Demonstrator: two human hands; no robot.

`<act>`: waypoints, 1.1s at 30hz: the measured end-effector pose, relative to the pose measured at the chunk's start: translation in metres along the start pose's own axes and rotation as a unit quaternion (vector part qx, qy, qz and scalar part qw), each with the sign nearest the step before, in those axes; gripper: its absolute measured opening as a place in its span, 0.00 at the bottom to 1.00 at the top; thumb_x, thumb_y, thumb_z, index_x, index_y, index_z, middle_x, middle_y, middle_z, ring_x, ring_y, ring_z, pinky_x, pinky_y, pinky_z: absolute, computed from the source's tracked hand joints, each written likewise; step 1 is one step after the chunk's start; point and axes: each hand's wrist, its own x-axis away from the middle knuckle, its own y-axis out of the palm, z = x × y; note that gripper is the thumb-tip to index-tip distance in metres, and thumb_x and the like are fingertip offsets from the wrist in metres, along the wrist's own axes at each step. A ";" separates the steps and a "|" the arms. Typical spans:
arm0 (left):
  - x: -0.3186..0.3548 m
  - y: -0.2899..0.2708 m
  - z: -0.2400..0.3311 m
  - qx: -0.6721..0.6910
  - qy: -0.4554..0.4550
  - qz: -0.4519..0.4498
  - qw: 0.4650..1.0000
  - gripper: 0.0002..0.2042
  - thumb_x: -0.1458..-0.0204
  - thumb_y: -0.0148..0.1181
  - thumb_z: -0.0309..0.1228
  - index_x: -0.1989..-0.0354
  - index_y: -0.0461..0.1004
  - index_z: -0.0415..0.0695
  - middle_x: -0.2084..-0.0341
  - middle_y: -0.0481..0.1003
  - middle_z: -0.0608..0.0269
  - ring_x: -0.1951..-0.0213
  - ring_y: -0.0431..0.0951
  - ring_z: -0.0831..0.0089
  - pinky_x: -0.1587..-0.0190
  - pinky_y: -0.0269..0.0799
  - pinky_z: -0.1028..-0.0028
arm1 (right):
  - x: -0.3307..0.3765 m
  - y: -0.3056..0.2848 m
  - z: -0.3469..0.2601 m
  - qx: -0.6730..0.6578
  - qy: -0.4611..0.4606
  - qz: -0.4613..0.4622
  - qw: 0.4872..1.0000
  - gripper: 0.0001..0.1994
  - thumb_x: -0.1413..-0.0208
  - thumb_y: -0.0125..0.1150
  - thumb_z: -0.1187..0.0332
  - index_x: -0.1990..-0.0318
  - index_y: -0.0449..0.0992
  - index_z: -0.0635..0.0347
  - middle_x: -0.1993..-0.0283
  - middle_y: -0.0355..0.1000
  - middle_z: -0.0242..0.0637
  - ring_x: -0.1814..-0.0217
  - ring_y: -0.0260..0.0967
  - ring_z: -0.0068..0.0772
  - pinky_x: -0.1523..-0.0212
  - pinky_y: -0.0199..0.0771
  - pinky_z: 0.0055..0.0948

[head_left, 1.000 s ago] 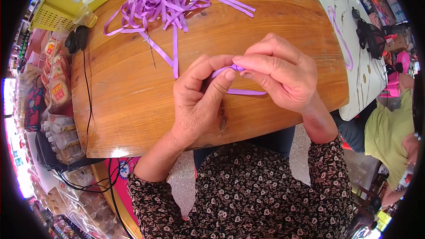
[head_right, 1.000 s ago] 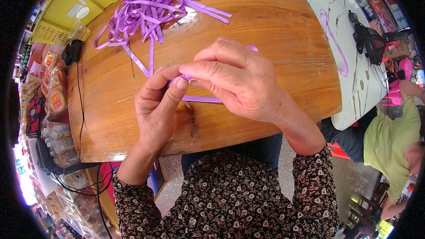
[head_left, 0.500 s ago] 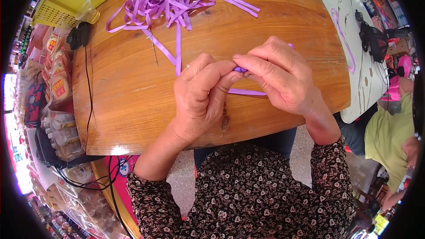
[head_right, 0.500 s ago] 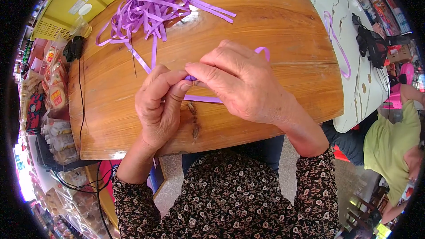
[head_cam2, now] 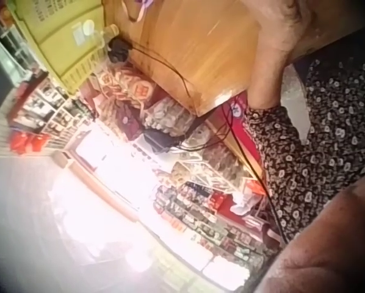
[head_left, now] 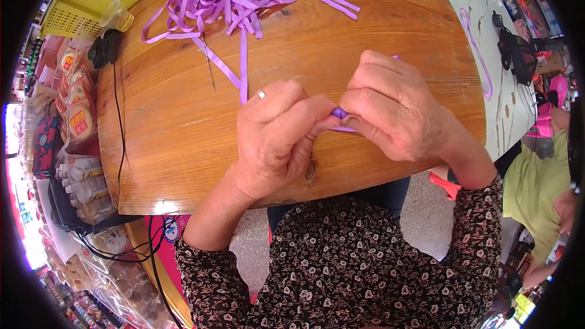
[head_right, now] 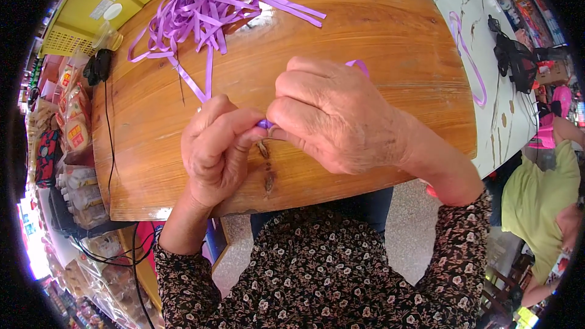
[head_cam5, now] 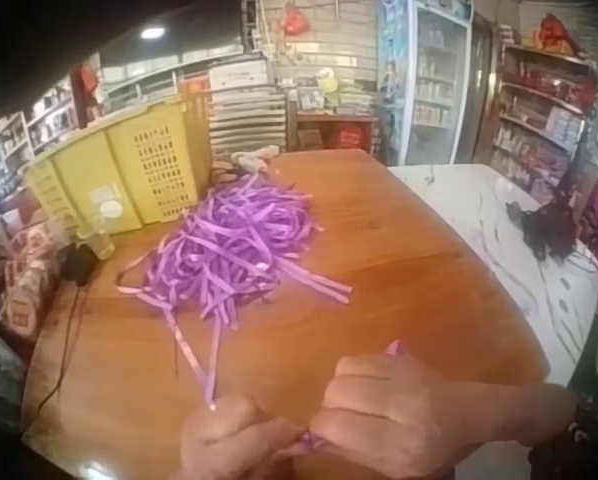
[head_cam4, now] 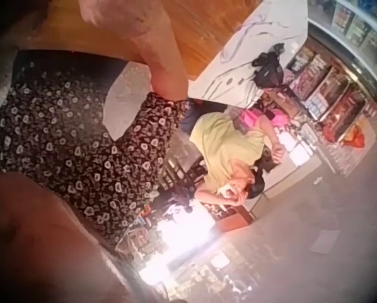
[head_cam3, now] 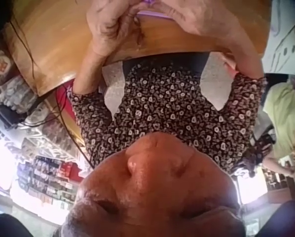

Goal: The person ties knots in purple ribbons by hand, working through them one at a time from a pile on a wooden table. They fold and loop the ends of the ribbons to form small knots, pulling the ends to tighten them before setting the pieces aside.

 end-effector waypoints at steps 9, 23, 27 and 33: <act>0.005 0.001 -0.002 -0.027 0.150 -0.030 0.988 0.13 0.74 0.63 0.25 0.75 0.73 0.37 0.87 0.57 0.68 0.85 0.57 0.74 0.84 0.51 0.74 | 0.011 -0.003 -0.019 -0.444 0.308 -0.097 0.836 0.12 0.43 0.49 0.65 0.74 0.68 0.63 0.78 0.63 0.36 0.75 0.60 0.28 0.75 0.57 0.27; 0.002 0.001 0.004 0.042 -0.015 -0.010 0.999 0.07 0.57 0.64 0.27 0.69 0.74 0.41 0.84 0.65 0.63 0.84 0.63 0.71 0.82 0.57 0.73 | 0.016 -0.003 -0.011 -0.536 0.413 -0.065 0.734 0.17 0.44 0.54 0.56 0.66 0.72 0.65 0.75 0.67 0.30 0.76 0.57 0.13 0.78 0.52 0.16; 0.003 0.002 0.001 0.042 -0.005 -0.007 0.999 0.07 0.57 0.64 0.27 0.69 0.74 0.41 0.85 0.65 0.64 0.84 0.63 0.71 0.82 0.56 0.73 | 0.022 0.005 -0.005 -0.356 0.290 0.005 0.888 0.16 0.50 0.63 0.62 0.60 0.73 0.65 0.71 0.69 0.32 0.72 0.64 0.18 0.75 0.62 0.18; 0.004 0.002 0.002 0.057 -0.021 -0.014 0.998 0.07 0.56 0.63 0.26 0.69 0.74 0.40 0.85 0.64 0.64 0.84 0.63 0.71 0.81 0.56 0.73 | 0.016 0.004 -0.004 -0.232 0.206 0.089 0.946 0.20 0.56 0.66 0.67 0.54 0.73 0.64 0.70 0.70 0.35 0.71 0.68 0.25 0.72 0.66 0.21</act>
